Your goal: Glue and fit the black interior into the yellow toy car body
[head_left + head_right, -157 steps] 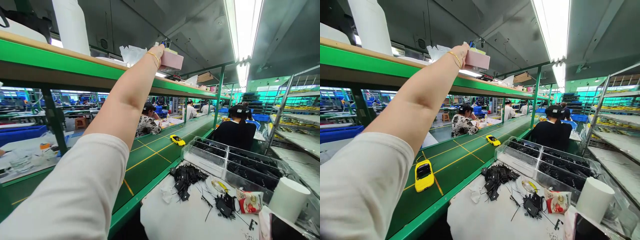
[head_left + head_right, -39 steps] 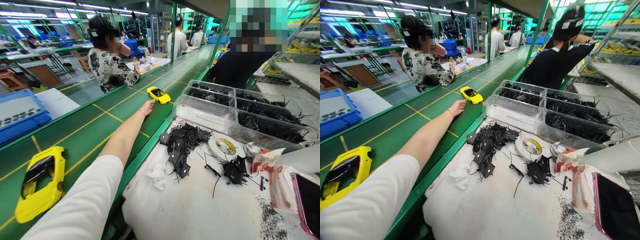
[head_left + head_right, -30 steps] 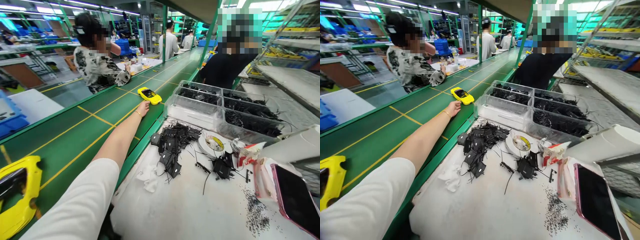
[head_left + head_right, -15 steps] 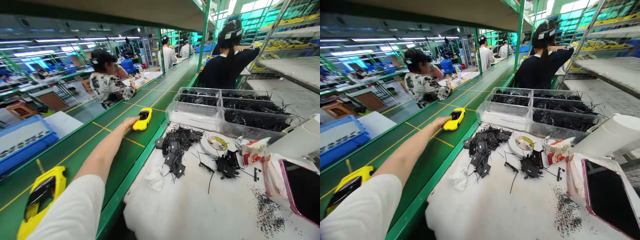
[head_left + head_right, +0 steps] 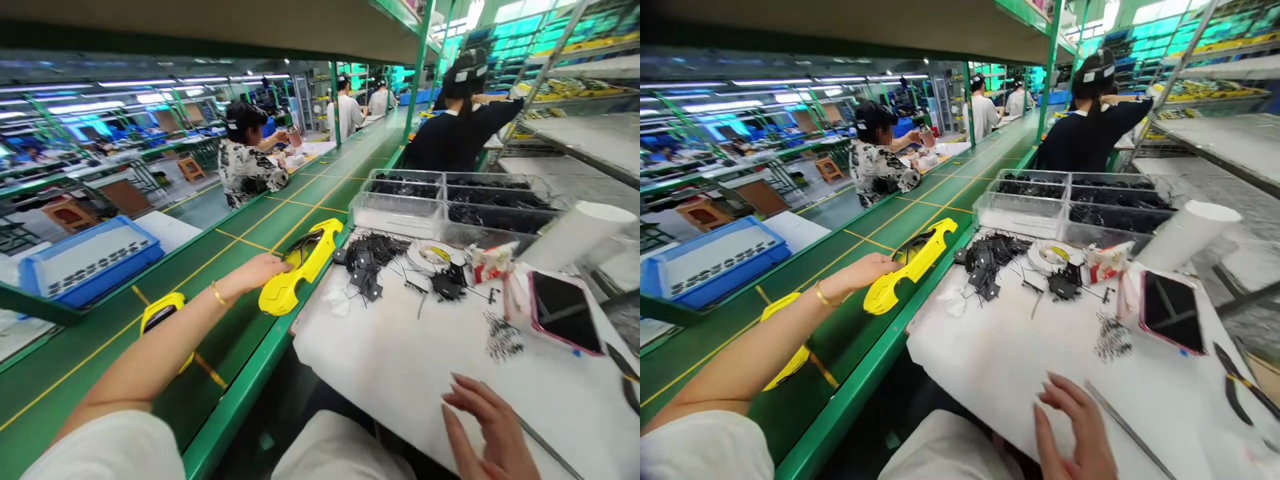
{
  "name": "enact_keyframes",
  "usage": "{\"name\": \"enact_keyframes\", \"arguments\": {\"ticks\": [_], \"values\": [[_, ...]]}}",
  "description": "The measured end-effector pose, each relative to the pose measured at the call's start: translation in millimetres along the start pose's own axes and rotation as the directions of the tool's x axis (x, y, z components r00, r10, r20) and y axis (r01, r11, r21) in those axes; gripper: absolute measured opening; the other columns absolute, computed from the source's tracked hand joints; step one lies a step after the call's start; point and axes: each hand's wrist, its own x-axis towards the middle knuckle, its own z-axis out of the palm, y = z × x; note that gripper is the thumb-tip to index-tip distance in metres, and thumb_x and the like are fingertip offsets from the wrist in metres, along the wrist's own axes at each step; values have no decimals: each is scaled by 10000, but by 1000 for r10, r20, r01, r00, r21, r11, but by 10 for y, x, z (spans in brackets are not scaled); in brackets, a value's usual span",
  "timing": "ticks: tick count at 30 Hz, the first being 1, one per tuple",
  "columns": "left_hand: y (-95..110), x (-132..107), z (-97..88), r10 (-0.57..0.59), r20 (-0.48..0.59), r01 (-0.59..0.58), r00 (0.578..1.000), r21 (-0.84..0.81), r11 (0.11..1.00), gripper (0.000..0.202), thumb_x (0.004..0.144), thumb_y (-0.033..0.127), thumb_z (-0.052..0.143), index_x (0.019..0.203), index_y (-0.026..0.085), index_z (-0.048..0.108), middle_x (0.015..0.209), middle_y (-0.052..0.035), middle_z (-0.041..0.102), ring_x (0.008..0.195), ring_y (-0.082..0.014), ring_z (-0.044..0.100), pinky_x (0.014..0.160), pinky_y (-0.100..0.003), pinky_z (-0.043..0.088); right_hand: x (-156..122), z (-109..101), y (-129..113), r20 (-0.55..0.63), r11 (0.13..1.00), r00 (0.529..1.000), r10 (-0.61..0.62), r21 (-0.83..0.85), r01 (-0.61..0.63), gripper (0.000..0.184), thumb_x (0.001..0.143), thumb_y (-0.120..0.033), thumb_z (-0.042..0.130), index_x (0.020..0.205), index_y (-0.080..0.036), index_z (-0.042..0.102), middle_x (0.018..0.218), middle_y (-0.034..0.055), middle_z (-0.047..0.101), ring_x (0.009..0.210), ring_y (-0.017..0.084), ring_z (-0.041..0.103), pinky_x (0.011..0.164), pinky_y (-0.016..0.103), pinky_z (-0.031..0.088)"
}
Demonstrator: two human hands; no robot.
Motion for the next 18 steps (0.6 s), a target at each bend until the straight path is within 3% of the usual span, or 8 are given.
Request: {"name": "enact_keyframes", "arguments": {"ticks": [2,5,8,10,12,14,16,18], "values": [[213,-162,463,116,145,-84,983,-210,974,495,720,652,559,605,178,474,536,24,459,487,-101,391,494,-235,312,-54,127,-312,184,945,974,130,275,-178,446,951,-372,579,1379,-285,484,1321,96,561,1060,211,627,899,363,523],[463,-361,1292,272,342,-125,900,-395,910,523,753,675,524,708,154,559,602,-5,543,526,-118,458,521,-239,360,-84,348,-653,417,684,878,234,571,-453,764,921,-623,543,1543,-339,201,1495,112,428,1195,250,586,985,425,488],[612,-532,1902,426,386,-287,819,-367,885,580,890,655,366,777,139,606,689,-49,617,611,-151,532,560,-250,392,-66,436,-765,418,513,835,359,659,-550,877,792,-652,698,1487,-309,289,1510,114,421,1310,283,504,1078,446,424],[665,-623,2022,524,409,-466,747,-241,852,550,953,585,323,847,143,632,767,-68,657,677,-170,566,598,-259,400,-56,401,-723,389,427,779,491,672,-605,779,772,-545,765,1393,-293,367,1471,112,470,1260,268,545,1059,434,450],[699,-663,1928,547,482,-583,685,-87,807,479,972,519,356,866,154,647,788,-70,671,694,-178,580,624,-270,399,-60,334,-621,385,354,710,590,667,-656,689,771,-465,777,1314,-274,400,1375,110,554,1163,252,603,1007,422,490],[755,-601,1739,544,464,-614,700,0,790,457,979,508,373,885,165,661,774,-63,669,696,-184,588,652,-284,409,-75,284,-509,392,333,681,619,654,-679,664,761,-426,772,1288,-249,409,1280,108,608,1112,247,624,981,416,504],[882,-399,1610,607,277,-626,745,-22,779,465,969,548,397,1023,166,656,859,-72,679,784,-202,610,726,-307,440,-83,273,-438,404,352,691,599,643,-681,638,764,-397,753,1280,-233,414,1253,106,613,1091,242,629,973,415,508],[1096,-90,1650,703,48,-697,710,-99,711,547,919,584,479,1224,140,574,1093,-122,659,991,-238,605,872,-347,451,-61,275,-425,427,406,714,554,611,-680,577,773,-371,731,1243,-222,431,1250,108,604,1065,237,635,946,412,524]]}}
